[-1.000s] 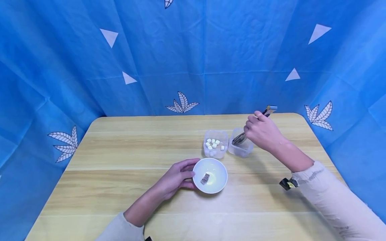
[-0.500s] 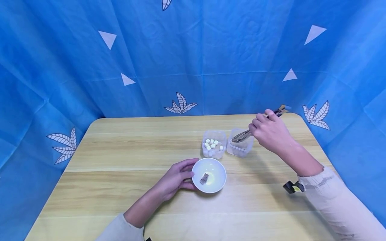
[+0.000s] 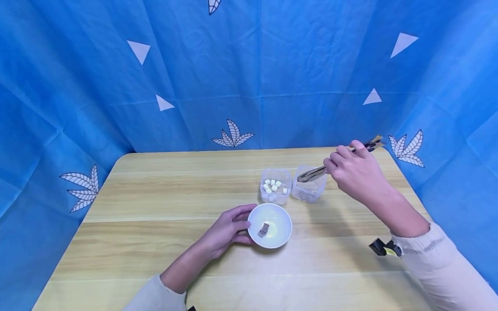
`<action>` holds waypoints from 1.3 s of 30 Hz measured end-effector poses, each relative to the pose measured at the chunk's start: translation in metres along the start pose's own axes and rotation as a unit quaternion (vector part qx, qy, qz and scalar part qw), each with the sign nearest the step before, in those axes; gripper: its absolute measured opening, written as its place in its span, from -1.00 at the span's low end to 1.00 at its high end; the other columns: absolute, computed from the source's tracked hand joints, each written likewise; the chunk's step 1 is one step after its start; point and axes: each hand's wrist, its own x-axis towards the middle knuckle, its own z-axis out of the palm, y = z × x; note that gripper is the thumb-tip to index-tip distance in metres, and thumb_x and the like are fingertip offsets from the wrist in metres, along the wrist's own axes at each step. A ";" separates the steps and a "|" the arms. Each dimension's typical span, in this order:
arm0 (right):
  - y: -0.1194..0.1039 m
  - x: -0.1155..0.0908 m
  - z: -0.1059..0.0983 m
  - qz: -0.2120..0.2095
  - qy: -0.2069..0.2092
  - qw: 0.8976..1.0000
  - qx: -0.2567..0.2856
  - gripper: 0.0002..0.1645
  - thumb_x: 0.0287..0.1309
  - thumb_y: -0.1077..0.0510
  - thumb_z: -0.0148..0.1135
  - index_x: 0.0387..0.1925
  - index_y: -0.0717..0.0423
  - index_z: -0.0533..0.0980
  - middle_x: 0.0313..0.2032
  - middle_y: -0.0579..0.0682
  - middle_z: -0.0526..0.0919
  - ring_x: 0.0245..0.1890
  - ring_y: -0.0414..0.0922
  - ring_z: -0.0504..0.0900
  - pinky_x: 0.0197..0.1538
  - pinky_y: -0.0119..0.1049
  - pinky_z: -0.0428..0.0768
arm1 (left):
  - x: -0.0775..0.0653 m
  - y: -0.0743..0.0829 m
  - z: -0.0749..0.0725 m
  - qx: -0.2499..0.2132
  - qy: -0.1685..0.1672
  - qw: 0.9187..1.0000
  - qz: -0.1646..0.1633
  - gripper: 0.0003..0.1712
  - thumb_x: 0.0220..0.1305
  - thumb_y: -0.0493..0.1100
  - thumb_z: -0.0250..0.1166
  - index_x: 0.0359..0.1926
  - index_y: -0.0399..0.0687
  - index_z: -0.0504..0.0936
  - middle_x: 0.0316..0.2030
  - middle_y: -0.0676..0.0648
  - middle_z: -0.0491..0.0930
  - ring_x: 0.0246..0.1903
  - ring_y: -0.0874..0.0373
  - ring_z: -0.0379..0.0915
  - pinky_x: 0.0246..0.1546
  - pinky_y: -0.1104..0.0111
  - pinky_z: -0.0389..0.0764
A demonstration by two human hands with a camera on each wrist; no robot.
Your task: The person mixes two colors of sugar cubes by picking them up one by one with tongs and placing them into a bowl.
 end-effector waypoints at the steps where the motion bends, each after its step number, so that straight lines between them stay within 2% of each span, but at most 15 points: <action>1: -0.001 0.001 -0.002 0.001 0.004 1.000 0.000 -0.69 0.38 0.15 0.09 -0.35 0.23 0.66 -0.48 0.06 0.64 -0.29 0.05 0.46 -0.03 0.03 0.35 | 0.000 0.000 0.000 0.000 -0.001 1.000 0.000 -0.33 0.45 -0.39 0.07 0.55 -0.18 0.26 0.49 -0.37 0.31 0.09 -0.06 0.66 -0.06 0.12 0.85; 11: -0.015 0.008 -0.021 -0.002 0.025 0.999 0.030 -0.56 0.52 0.14 -0.09 -0.32 0.24 0.66 -0.46 0.07 0.66 -0.32 0.06 0.48 -0.05 0.05 0.37 | 0.000 -0.001 0.002 0.002 0.002 1.000 -0.002 -0.33 0.46 -0.39 0.07 0.55 -0.16 0.25 0.49 -0.36 0.31 0.08 -0.05 0.66 -0.06 0.13 0.85; 18: -0.031 0.011 -0.030 -0.012 0.020 0.999 0.037 -0.48 0.60 0.09 -0.18 -0.37 0.18 0.63 -0.47 0.02 0.66 -0.32 0.03 0.48 -0.04 0.02 0.39 | 0.000 0.000 0.001 -0.001 -0.001 1.000 -0.001 -0.32 0.46 -0.39 0.06 0.55 -0.17 0.24 0.49 -0.37 0.31 0.02 -0.04 0.69 -0.12 0.13 0.86; 22: -0.041 0.013 -0.032 -0.022 0.023 0.998 0.048 -0.51 0.56 0.08 -0.15 -0.37 0.14 0.64 -0.46 -0.02 0.68 -0.32 0.00 0.49 -0.05 -0.01 0.42 | 0.001 0.000 0.002 -0.004 -0.001 1.000 -0.001 -0.32 0.45 -0.40 0.06 0.55 -0.18 0.25 0.49 -0.38 0.31 0.03 -0.06 0.69 -0.10 0.10 0.86; 27: -0.051 0.015 -0.032 -0.035 0.018 0.997 0.066 -0.61 0.41 0.05 -0.02 -0.30 0.12 0.68 -0.42 -0.04 0.72 -0.31 -0.02 0.51 -0.05 -0.03 0.44 | 0.001 -0.001 0.002 -0.003 0.005 1.000 0.000 -0.32 0.43 -0.41 0.06 0.55 -0.18 0.26 0.49 -0.38 0.31 0.02 -0.03 0.69 -0.11 0.08 0.86; 30: -0.056 0.015 -0.032 -0.043 0.013 0.997 0.070 -0.59 0.44 0.04 -0.04 -0.27 0.12 0.69 -0.41 -0.05 0.72 -0.31 -0.03 0.50 -0.06 -0.05 0.43 | 0.001 -0.001 0.002 -0.006 0.005 1.000 -0.001 -0.32 0.43 -0.41 0.06 0.55 -0.17 0.26 0.49 -0.37 0.31 0.03 -0.04 0.68 -0.11 0.07 0.86; 35: -0.059 0.014 -0.030 -0.047 0.011 0.996 0.069 -0.47 0.57 0.05 -0.21 -0.32 0.11 0.67 -0.44 -0.05 0.70 -0.32 -0.03 0.47 -0.06 -0.05 0.41 | 0.002 -0.001 0.002 -0.009 0.003 1.000 -0.003 -0.31 0.43 -0.42 0.06 0.55 -0.15 0.26 0.49 -0.36 0.30 0.05 -0.07 0.68 -0.10 0.07 0.85; 39: -0.060 0.012 -0.030 -0.046 0.005 0.997 0.069 -0.58 0.48 0.04 -0.07 -0.29 0.12 0.68 -0.41 -0.03 0.70 -0.30 -0.01 0.48 -0.05 -0.04 0.41 | 0.003 -0.001 0.002 -0.008 0.006 1.000 -0.007 -0.30 0.42 -0.42 0.07 0.55 -0.14 0.27 0.48 -0.35 0.32 0.04 -0.07 0.69 -0.11 0.11 0.86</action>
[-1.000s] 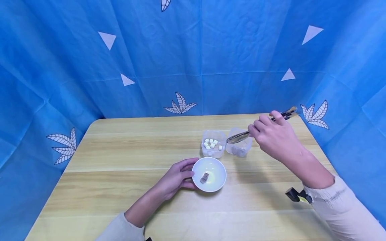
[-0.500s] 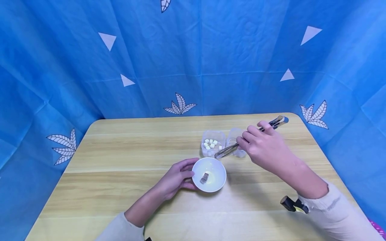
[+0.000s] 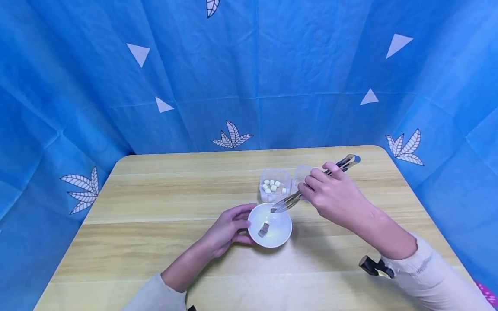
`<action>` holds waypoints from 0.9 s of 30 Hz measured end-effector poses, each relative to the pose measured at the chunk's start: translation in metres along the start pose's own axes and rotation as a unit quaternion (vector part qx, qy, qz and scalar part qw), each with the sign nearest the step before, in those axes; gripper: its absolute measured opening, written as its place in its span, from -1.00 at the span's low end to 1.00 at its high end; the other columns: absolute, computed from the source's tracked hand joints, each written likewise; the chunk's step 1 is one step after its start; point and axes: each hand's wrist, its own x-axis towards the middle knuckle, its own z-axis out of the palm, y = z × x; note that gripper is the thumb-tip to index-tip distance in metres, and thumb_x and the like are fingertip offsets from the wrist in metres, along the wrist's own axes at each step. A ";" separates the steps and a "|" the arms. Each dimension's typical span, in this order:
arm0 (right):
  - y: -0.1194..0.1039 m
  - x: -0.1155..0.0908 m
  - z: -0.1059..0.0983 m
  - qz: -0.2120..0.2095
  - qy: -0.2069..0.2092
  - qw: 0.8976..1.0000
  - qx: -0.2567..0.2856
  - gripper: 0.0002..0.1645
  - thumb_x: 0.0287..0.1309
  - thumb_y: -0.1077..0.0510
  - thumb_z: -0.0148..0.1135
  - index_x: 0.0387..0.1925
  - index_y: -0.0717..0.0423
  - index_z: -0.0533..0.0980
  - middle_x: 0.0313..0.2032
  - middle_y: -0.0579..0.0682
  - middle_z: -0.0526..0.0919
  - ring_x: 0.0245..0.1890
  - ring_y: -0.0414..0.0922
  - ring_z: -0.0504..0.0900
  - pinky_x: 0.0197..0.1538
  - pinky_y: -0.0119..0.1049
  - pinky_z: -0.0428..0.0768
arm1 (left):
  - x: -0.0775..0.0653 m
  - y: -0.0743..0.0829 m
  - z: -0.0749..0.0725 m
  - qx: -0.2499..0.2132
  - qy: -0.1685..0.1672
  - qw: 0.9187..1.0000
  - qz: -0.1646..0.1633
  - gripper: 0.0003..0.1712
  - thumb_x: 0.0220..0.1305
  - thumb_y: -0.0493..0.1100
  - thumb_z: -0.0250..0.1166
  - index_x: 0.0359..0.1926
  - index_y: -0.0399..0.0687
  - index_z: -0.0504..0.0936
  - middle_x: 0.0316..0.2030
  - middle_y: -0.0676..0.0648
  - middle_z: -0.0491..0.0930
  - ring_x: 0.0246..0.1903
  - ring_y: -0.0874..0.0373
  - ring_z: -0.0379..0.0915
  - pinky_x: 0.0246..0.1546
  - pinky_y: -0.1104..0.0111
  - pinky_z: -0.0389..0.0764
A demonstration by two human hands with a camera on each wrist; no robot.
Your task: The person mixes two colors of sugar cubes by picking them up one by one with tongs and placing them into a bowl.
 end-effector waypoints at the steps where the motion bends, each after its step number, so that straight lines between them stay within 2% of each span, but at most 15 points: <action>1: 0.000 0.000 0.000 0.000 -0.003 1.000 0.000 -0.62 0.44 0.04 -0.01 -0.27 0.12 0.68 -0.40 -0.03 0.70 -0.29 -0.01 0.49 -0.04 -0.04 0.41 | 0.000 0.000 0.000 0.001 0.000 1.000 0.000 -0.30 0.42 -0.42 0.07 0.55 -0.14 0.27 0.48 -0.35 0.32 0.04 -0.07 0.69 -0.12 0.12 0.86; 5: 0.002 -0.002 -0.002 0.002 -0.002 1.000 0.002 -0.69 0.31 0.02 0.14 -0.22 0.13 0.69 -0.37 -0.02 0.72 -0.25 0.00 0.52 -0.01 -0.02 0.42 | 0.001 0.002 0.000 0.005 0.001 1.000 0.000 -0.31 0.42 -0.42 0.07 0.54 -0.14 0.27 0.48 -0.34 0.33 0.05 -0.05 0.68 -0.13 0.15 0.86; 15: 0.029 -0.004 -0.006 0.023 0.034 0.999 -0.013 -0.71 0.36 0.10 0.07 -0.34 0.16 0.65 -0.44 0.07 0.70 -0.30 0.06 0.54 -0.05 0.06 0.42 | 0.005 0.001 0.000 0.013 0.003 1.000 0.002 -0.32 0.42 -0.41 0.08 0.54 -0.14 0.29 0.47 -0.33 0.35 0.08 -0.03 0.65 -0.13 0.16 0.86; 19: 0.043 -0.007 -0.003 0.030 0.031 0.999 -0.025 -0.78 0.28 0.11 0.20 -0.36 0.17 0.65 -0.47 0.08 0.67 -0.32 0.08 0.52 -0.04 0.09 0.37 | 0.006 0.001 -0.001 0.014 0.005 1.000 0.005 -0.33 0.42 -0.42 0.08 0.52 -0.13 0.31 0.46 -0.32 0.36 0.07 -0.04 0.66 -0.14 0.16 0.86; 23: 0.054 -0.011 0.002 0.038 0.006 0.999 -0.038 -0.83 0.16 0.13 0.41 -0.36 0.18 0.67 -0.47 0.08 0.69 -0.32 0.07 0.53 -0.03 0.10 0.40 | 0.007 0.000 -0.001 0.014 0.005 1.000 0.009 -0.32 0.42 -0.42 0.08 0.53 -0.14 0.31 0.47 -0.33 0.36 0.06 -0.03 0.67 -0.14 0.15 0.86; 27: 0.062 -0.014 0.009 0.048 -0.036 0.997 -0.046 -0.80 0.12 0.11 0.51 -0.32 0.16 0.70 -0.43 0.09 0.72 -0.29 0.07 0.55 -0.02 0.08 0.45 | 0.006 0.000 0.000 0.014 0.005 1.000 0.011 -0.32 0.42 -0.42 0.08 0.53 -0.14 0.30 0.47 -0.34 0.36 0.06 -0.03 0.67 -0.13 0.14 0.86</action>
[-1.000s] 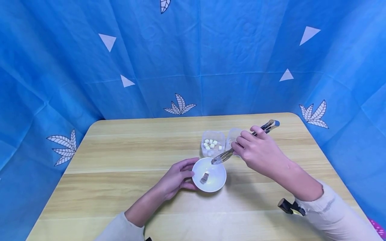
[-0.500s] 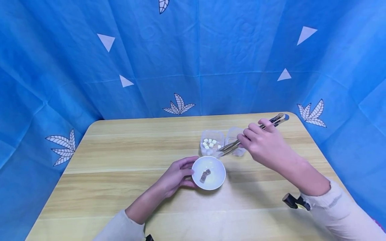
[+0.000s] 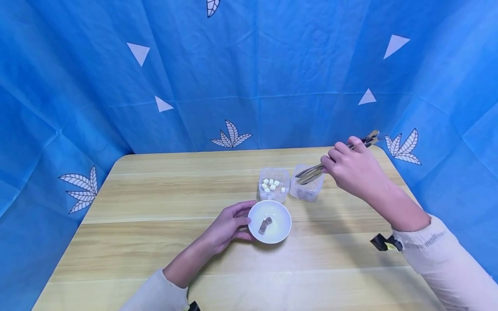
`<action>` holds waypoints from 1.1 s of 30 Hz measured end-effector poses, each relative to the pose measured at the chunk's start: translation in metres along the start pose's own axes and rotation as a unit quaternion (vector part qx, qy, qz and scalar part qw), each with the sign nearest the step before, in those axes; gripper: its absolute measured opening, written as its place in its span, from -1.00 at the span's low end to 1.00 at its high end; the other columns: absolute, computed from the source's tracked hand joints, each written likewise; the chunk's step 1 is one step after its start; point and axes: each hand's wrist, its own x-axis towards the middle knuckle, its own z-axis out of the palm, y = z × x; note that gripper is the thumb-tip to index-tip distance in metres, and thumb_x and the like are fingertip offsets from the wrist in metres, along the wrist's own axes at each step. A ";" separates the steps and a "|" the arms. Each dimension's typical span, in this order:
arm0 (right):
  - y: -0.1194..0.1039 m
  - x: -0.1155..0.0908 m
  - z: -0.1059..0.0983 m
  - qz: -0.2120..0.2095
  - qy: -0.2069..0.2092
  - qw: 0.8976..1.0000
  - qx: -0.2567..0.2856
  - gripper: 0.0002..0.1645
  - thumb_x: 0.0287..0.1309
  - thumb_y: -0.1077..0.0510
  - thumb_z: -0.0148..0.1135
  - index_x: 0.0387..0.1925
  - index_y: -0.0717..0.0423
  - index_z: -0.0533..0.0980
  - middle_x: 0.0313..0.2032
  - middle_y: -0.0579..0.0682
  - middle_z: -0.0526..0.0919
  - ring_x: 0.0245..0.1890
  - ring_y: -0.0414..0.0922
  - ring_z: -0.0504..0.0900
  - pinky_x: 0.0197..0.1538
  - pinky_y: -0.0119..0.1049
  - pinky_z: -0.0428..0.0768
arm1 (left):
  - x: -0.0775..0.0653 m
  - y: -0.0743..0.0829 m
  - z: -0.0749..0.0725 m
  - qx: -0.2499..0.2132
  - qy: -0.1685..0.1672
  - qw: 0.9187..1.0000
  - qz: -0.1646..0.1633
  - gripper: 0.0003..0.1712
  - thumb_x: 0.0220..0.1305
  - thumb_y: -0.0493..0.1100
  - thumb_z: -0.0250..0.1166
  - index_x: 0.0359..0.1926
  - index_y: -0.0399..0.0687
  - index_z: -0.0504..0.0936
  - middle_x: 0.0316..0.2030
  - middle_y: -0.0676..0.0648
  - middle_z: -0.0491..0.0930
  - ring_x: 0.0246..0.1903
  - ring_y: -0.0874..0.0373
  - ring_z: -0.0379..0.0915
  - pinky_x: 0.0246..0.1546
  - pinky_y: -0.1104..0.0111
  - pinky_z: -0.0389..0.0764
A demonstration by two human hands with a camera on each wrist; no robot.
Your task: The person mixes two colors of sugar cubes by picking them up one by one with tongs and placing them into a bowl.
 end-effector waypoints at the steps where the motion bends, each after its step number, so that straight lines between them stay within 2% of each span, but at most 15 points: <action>1: 0.001 0.000 0.002 0.001 -0.009 1.000 -0.001 -0.80 0.12 0.11 0.51 -0.31 0.16 0.70 -0.42 0.09 0.73 -0.28 0.07 0.56 -0.02 0.08 0.46 | 0.000 0.000 0.000 0.000 0.000 1.000 0.000 -0.32 0.42 -0.42 0.08 0.53 -0.14 0.30 0.47 -0.33 0.36 0.07 -0.04 0.66 -0.13 0.14 0.86; 6: 0.004 0.002 0.013 0.010 -0.061 0.998 -0.008 -0.79 0.12 0.09 0.53 -0.30 0.16 0.72 -0.38 0.10 0.75 -0.24 0.08 0.58 0.04 0.07 0.49 | -0.001 0.000 0.001 0.001 -0.002 1.000 0.000 -0.32 0.42 -0.42 0.08 0.53 -0.12 0.31 0.46 -0.32 0.37 0.09 -0.04 0.65 -0.12 0.14 0.86; 11: 0.002 0.008 0.020 0.032 -0.123 0.992 -0.007 -0.79 0.15 0.09 0.50 -0.28 0.15 0.74 -0.35 0.11 0.76 -0.21 0.09 0.59 0.08 0.08 0.50 | 0.000 0.001 0.001 0.003 -0.004 1.000 0.000 -0.32 0.42 -0.42 0.08 0.53 -0.14 0.30 0.46 -0.33 0.37 0.08 -0.04 0.65 -0.12 0.14 0.86; 16: -0.002 0.014 0.023 0.069 -0.186 0.980 0.000 -0.79 0.15 0.05 0.49 -0.33 0.13 0.75 -0.40 0.10 0.74 -0.25 0.09 0.59 0.09 0.09 0.48 | 0.000 0.001 0.001 0.007 -0.005 1.000 -0.001 -0.33 0.43 -0.41 0.07 0.53 -0.15 0.30 0.46 -0.33 0.37 0.09 -0.04 0.65 -0.11 0.13 0.86; 20: -0.006 0.019 0.023 0.104 -0.227 0.968 0.007 -0.76 0.13 0.01 0.50 -0.45 0.10 0.74 -0.50 0.06 0.70 -0.34 0.07 0.59 0.06 0.09 0.47 | 0.000 0.002 0.001 0.010 -0.004 1.000 -0.003 -0.34 0.44 -0.41 0.07 0.53 -0.13 0.31 0.45 -0.32 0.39 0.09 -0.03 0.65 -0.11 0.13 0.86; 24: -0.010 0.024 0.024 0.129 -0.248 0.960 0.019 -0.67 0.17 -0.01 0.47 -0.59 0.08 0.68 -0.60 0.04 0.64 -0.41 0.05 0.58 0.03 0.06 0.45 | -0.001 0.004 0.002 0.013 -0.005 1.000 -0.004 -0.35 0.45 -0.41 0.06 0.53 -0.15 0.30 0.45 -0.33 0.39 0.09 -0.02 0.64 -0.12 0.14 0.86; 28: -0.016 0.025 0.026 0.146 -0.255 0.956 0.026 -0.61 0.19 -0.02 0.46 -0.67 0.05 0.63 -0.67 0.00 0.57 -0.48 0.01 0.52 -0.01 0.01 0.42 | -0.001 0.006 0.002 0.015 -0.006 1.000 -0.004 -0.35 0.45 -0.41 0.05 0.53 -0.16 0.30 0.45 -0.34 0.38 0.09 -0.03 0.64 -0.12 0.14 0.86; 33: -0.024 0.026 0.028 0.156 -0.239 0.958 0.020 -0.54 0.17 -0.02 0.47 -0.75 0.02 0.55 -0.74 -0.04 0.46 -0.57 -0.03 0.44 -0.04 -0.03 0.42 | -0.001 0.007 0.002 0.016 -0.006 1.000 -0.007 -0.35 0.46 -0.41 0.05 0.52 -0.15 0.31 0.45 -0.33 0.38 0.09 -0.03 0.64 -0.12 0.15 0.86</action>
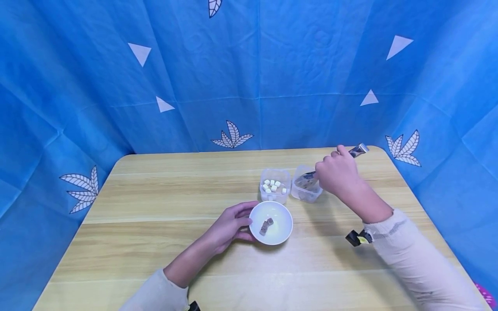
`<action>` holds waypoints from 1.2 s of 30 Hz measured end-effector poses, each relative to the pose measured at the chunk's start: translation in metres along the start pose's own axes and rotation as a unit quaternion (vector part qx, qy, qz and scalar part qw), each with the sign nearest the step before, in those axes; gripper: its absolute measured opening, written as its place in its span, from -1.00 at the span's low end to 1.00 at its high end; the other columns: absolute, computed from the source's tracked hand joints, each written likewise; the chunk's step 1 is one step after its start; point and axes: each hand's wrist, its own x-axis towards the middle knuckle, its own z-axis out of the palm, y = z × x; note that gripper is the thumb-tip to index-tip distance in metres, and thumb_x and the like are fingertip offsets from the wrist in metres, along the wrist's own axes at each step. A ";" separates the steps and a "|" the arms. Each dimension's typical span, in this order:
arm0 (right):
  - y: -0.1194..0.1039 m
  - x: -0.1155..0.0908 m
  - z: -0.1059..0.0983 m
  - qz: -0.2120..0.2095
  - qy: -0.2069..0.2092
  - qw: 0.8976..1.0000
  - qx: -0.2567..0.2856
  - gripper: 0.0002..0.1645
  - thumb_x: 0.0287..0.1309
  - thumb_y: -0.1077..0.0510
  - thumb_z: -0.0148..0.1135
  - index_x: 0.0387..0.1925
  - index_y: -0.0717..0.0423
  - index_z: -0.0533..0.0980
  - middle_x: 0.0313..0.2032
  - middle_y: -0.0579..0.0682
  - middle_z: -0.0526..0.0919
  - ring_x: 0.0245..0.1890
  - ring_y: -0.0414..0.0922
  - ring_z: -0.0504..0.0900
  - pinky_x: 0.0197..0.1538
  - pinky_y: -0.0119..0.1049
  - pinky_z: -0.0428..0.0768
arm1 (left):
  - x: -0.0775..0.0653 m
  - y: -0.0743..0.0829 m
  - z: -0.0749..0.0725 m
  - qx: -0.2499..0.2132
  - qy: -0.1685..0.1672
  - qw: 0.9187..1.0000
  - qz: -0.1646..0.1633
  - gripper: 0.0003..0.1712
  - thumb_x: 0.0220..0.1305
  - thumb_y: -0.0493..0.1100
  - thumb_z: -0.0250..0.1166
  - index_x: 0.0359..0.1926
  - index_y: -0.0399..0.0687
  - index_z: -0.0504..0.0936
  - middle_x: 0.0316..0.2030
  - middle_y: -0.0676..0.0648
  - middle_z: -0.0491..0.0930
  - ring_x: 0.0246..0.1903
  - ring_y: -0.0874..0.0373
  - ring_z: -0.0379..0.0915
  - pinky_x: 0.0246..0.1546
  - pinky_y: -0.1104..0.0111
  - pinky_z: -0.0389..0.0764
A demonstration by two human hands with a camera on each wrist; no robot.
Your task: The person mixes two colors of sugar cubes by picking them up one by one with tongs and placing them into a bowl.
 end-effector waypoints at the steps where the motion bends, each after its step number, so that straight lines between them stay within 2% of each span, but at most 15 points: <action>1: -0.001 0.000 0.000 0.001 0.005 1.000 0.000 -0.53 0.17 -0.01 0.46 -0.77 0.02 0.53 -0.75 -0.04 0.44 -0.58 -0.02 0.43 -0.04 -0.03 0.42 | 0.000 0.000 0.000 0.001 -0.001 1.000 0.000 -0.36 0.46 -0.41 0.05 0.53 -0.15 0.31 0.45 -0.33 0.38 0.09 -0.03 0.64 -0.12 0.16 0.86; 7: -0.007 -0.002 0.002 0.003 0.023 1.000 -0.009 -0.52 0.14 -0.01 0.49 -0.77 0.01 0.51 -0.76 -0.05 0.43 -0.60 -0.02 0.43 -0.09 -0.06 0.43 | -0.001 0.000 0.000 0.002 -0.002 1.000 0.002 -0.36 0.46 -0.41 0.05 0.53 -0.17 0.30 0.45 -0.34 0.37 0.09 -0.03 0.64 -0.13 0.17 0.86; 14: -0.011 -0.002 0.006 -0.009 0.059 0.998 -0.018 -0.63 0.05 0.26 0.37 -0.79 0.00 0.52 -0.79 -0.04 0.45 -0.65 -0.03 0.41 -0.15 -0.08 0.43 | -0.002 0.002 0.001 0.002 0.002 1.000 0.002 -0.35 0.45 -0.41 0.06 0.53 -0.15 0.30 0.44 -0.34 0.38 0.11 -0.04 0.63 -0.09 0.14 0.86; 17: -0.012 -0.002 0.007 -0.007 0.067 0.998 -0.015 -0.57 0.07 0.19 0.42 -0.82 -0.01 0.48 -0.81 -0.05 0.42 -0.67 -0.03 0.38 -0.17 -0.08 0.44 | -0.001 0.001 0.001 0.002 0.003 1.000 -0.001 -0.35 0.45 -0.41 0.05 0.53 -0.15 0.30 0.44 -0.33 0.38 0.11 -0.04 0.63 -0.09 0.15 0.85; 22: -0.010 -0.002 0.008 -0.001 0.058 0.998 -0.011 -0.48 0.14 0.02 0.47 -0.83 0.00 0.47 -0.82 -0.06 0.40 -0.67 -0.03 0.39 -0.19 -0.08 0.44 | -0.001 0.000 0.001 0.004 0.002 1.000 0.001 -0.36 0.46 -0.41 0.05 0.53 -0.16 0.30 0.44 -0.33 0.39 0.10 -0.03 0.64 -0.11 0.15 0.86; 30: -0.008 -0.001 0.010 -0.006 0.066 0.998 -0.019 -0.65 0.13 0.16 0.44 -0.74 0.03 0.61 -0.77 0.00 0.52 -0.65 -0.01 0.46 -0.21 -0.09 0.42 | 0.000 0.000 0.001 0.003 -0.002 1.000 0.004 -0.36 0.45 -0.41 0.05 0.52 -0.16 0.31 0.44 -0.33 0.39 0.09 -0.04 0.64 -0.09 0.14 0.86; 36: -0.006 0.000 0.012 0.003 0.034 0.999 -0.019 -0.68 0.17 0.11 0.44 -0.68 0.02 0.65 -0.75 -0.01 0.55 -0.63 -0.03 0.45 -0.19 -0.09 0.40 | 0.001 -0.001 0.001 0.006 -0.001 1.000 0.003 -0.35 0.45 -0.41 0.05 0.52 -0.16 0.30 0.44 -0.33 0.39 0.07 -0.01 0.64 -0.13 0.17 0.86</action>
